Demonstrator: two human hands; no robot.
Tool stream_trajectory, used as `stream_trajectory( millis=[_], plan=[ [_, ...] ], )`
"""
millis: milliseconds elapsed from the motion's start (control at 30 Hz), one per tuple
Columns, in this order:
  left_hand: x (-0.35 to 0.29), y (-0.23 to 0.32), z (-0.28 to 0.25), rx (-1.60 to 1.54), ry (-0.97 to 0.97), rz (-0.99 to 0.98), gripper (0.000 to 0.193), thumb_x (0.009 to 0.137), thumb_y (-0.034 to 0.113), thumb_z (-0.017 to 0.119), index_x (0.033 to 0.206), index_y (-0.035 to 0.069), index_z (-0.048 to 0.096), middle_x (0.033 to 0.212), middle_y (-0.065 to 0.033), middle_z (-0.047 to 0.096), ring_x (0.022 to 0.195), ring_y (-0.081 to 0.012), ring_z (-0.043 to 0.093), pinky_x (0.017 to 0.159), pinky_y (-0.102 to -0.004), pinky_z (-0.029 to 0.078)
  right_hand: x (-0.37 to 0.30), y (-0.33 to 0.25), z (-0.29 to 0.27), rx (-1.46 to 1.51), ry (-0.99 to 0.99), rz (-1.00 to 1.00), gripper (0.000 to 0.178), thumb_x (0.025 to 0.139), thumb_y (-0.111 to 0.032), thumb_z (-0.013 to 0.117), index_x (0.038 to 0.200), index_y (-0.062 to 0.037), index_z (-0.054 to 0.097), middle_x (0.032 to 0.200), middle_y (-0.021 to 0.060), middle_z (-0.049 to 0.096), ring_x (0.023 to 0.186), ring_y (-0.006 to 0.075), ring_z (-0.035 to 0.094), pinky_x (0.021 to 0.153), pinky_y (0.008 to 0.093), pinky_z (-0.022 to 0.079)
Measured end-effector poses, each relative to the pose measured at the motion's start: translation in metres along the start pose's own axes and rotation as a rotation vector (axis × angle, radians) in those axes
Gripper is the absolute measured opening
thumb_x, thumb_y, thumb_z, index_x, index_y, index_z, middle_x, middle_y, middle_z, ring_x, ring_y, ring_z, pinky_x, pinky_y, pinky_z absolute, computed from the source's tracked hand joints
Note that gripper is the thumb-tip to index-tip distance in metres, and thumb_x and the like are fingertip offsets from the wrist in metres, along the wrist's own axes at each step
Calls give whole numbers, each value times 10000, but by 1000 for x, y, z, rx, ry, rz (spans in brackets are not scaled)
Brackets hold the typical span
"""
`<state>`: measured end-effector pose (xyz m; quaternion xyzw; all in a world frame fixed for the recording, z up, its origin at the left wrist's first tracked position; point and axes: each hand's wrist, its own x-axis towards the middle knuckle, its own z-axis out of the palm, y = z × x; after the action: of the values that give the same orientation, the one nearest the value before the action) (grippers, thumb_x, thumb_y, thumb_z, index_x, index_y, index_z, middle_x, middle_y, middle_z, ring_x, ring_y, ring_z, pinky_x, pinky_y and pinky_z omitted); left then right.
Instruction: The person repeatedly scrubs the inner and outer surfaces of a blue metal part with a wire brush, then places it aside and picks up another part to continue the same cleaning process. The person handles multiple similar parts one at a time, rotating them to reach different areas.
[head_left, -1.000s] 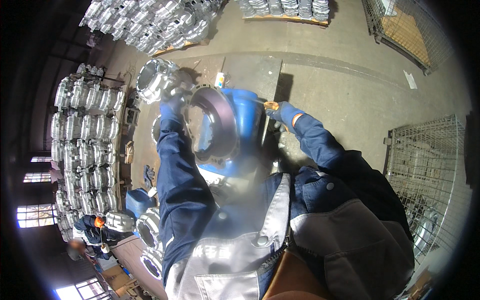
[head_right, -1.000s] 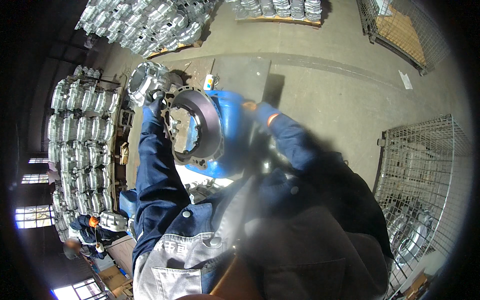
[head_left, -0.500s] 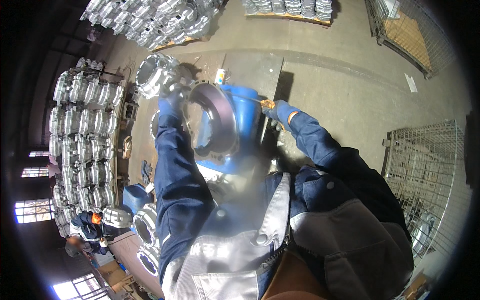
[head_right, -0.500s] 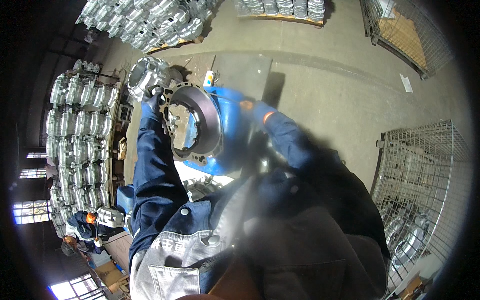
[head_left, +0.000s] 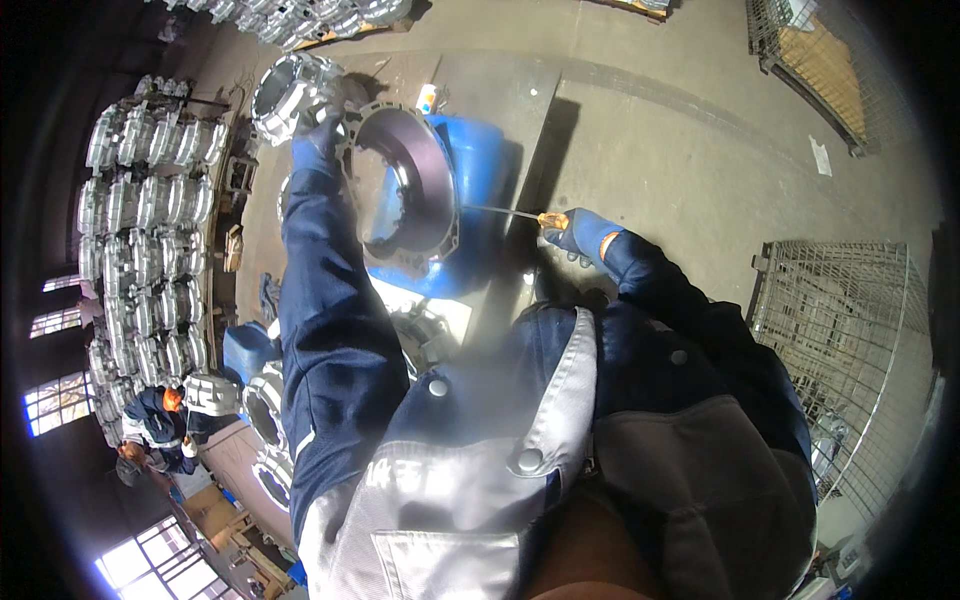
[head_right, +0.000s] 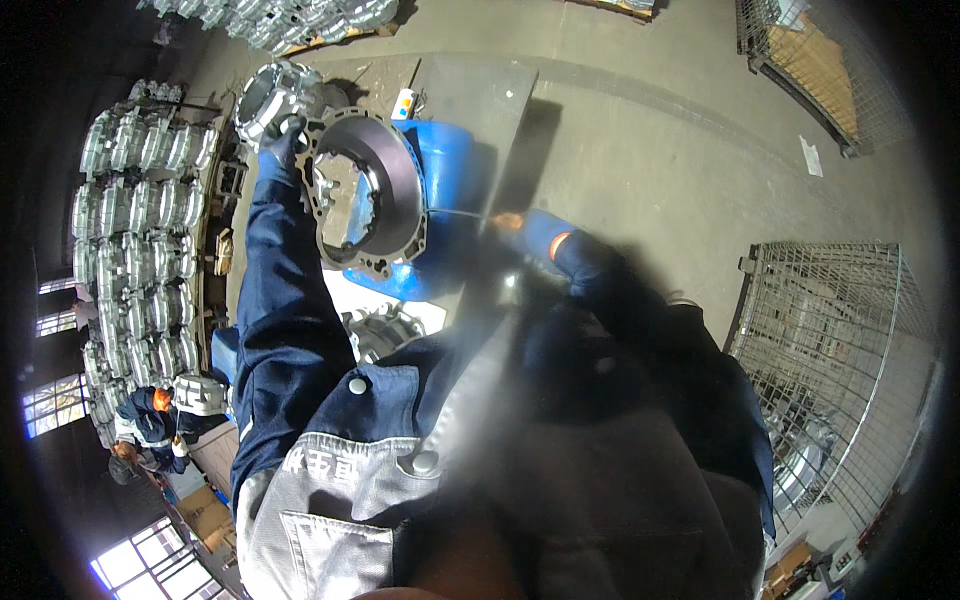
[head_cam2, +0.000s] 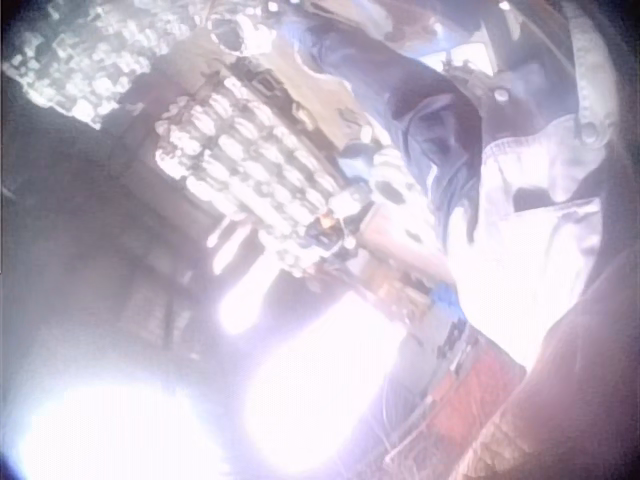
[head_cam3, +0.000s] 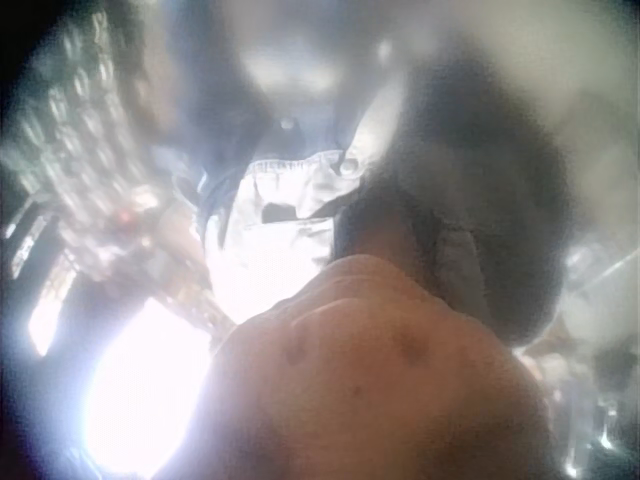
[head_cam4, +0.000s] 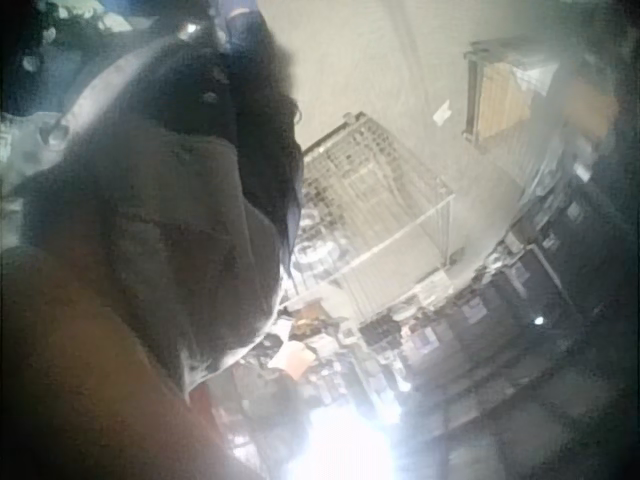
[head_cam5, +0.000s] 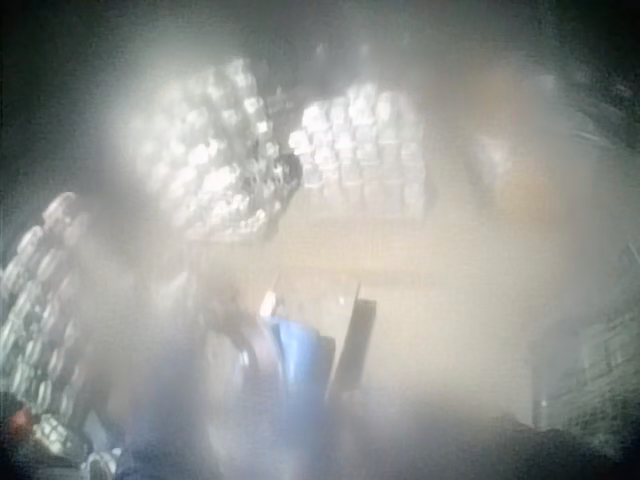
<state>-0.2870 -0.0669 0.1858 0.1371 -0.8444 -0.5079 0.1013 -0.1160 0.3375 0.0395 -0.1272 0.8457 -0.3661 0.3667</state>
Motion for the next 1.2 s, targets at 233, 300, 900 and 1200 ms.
stream_trajectory(
  millis=[233,300,900,1200],
  plan=[
    [-5,7,4,49,25,14,412,784,304,764,1078,68,598,783,-30,621,581,-108,522,522,-265,431,-57,-3,14,30,-114,34,489,965,-317,456,1408,-111,421,1349,150,522,1091,233,600,922,297,463],
    [-6,9,5,33,15,-9,434,778,323,768,1080,64,596,785,-35,623,593,-114,524,529,-272,433,-79,-7,9,311,-69,-53,380,916,-275,584,1249,-91,571,1024,61,630,813,134,594,728,266,485],
    [-3,4,0,-2,7,-12,466,759,210,772,1129,22,563,923,-108,666,722,-184,621,573,-314,511,-111,-17,-17,882,-247,-374,291,912,-146,631,1137,35,593,1040,60,670,843,127,616,774,266,495],
    [-26,22,8,80,45,50,384,780,227,717,1106,57,604,803,-60,650,624,-141,582,538,-291,472,-116,-56,-49,849,-55,-327,325,899,-178,652,1179,-20,602,917,7,653,720,78,591,621,206,470]
  ],
)
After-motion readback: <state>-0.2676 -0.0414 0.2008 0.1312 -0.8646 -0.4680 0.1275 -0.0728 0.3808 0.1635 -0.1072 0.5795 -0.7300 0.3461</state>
